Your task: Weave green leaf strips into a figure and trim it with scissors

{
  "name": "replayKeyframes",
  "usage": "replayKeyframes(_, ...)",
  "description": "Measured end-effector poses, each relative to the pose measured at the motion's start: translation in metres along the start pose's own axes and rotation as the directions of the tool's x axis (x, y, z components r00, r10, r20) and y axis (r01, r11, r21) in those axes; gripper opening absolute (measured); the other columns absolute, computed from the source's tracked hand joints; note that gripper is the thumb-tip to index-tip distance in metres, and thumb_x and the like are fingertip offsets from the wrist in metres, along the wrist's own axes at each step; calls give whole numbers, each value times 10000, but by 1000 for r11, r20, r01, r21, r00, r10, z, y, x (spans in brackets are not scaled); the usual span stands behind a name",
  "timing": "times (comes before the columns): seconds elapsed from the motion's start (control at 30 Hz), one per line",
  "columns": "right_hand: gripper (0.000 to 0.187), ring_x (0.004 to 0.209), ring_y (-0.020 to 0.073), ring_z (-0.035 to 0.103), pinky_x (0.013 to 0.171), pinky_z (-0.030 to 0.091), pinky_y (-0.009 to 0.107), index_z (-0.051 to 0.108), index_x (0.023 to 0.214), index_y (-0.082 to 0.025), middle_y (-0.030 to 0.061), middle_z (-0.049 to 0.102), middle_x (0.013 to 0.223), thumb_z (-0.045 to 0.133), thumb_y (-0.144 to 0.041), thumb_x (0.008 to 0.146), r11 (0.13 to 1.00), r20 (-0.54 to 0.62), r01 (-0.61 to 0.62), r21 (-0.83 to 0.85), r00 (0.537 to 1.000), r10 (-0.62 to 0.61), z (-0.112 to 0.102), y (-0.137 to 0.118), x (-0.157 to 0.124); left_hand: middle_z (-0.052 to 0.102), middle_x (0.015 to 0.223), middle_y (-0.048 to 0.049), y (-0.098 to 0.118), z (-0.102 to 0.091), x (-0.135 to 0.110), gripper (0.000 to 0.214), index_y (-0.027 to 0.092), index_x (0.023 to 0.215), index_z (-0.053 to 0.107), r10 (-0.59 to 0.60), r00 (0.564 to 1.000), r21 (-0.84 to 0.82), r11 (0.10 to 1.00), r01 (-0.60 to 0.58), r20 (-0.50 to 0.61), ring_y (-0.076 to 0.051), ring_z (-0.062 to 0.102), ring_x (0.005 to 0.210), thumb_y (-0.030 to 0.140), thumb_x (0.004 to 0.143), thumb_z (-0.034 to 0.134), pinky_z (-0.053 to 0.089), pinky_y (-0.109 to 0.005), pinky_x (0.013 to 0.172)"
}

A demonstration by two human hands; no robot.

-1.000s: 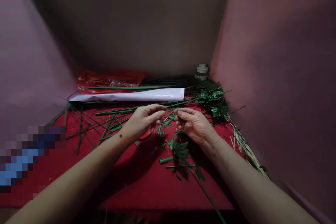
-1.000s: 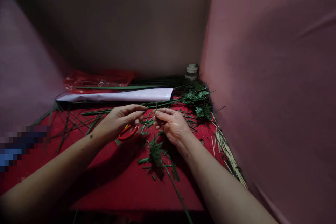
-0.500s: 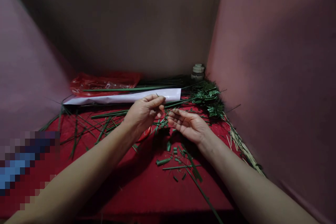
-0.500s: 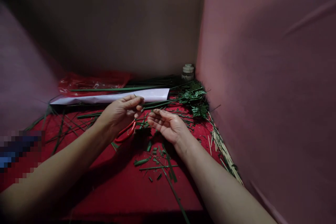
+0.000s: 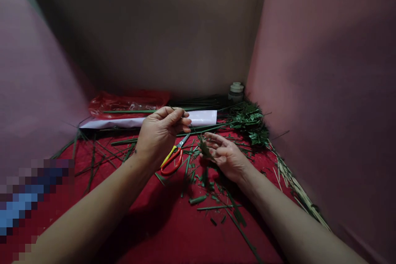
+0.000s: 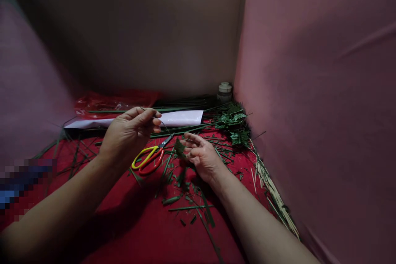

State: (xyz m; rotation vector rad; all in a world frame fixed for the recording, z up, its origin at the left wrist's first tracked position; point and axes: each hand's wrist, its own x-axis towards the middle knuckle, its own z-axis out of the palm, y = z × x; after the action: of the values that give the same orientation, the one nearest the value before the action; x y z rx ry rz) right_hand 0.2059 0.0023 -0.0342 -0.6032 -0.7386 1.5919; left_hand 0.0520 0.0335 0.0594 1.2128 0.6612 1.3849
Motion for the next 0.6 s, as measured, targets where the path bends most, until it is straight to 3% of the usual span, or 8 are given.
replayKeyframes(0.13, 624, 894, 144, 551, 726, 484, 263, 593, 1039, -226, 33, 528, 1151, 594, 48, 479, 998, 86, -41, 40, 996, 37, 6, -2, -4, 616, 741, -20, 6, 2, -2, 68, 110, 700, 590, 55, 998, 24, 998, -55, -15, -71, 596, 619, 162, 721, 628, 503, -174, 578)
replayKeyframes(0.3, 589, 893, 160, 589, 757, 470, 261, 581, 1040, -209, 36, 568, 1104, 625, 43, 509, 994, 201, -63, 94, 979, 43, 7, -3, -7, 620, 731, -9, 9, 0, 1, 67, 113, 708, 596, 88, 992, 54, 995, -83, -91, -74, 615, 634, 169, 724, 629, 522, -169, 603)
replayKeyframes(0.5, 238, 629, 131, 593, 532, 451, 228, 598, 807, -152, 7, 619, 741, 715, -106, 605, 999, 85, 1, 49, 996, -5, 3, -2, -3, 647, 720, -14, 7, -2, 4, 83, 120, 733, 610, 113, 987, 121, 988, -100, -113, -89, 639, 659, 196, 721, 641, 537, -177, 647)
replayKeyframes(0.6, 219, 534, 108, 557, 473, 427, 224, 599, 783, -140, 7, 620, 713, 736, -182, 617, 999, 5, 21, 38, 1000, -21, 3, -3, 0, 652, 723, -22, 5, -3, 5, 106, 117, 740, 616, 113, 988, 164, 982, -94, -108, -105, 651, 685, 211, 712, 654, 542, -182, 665)
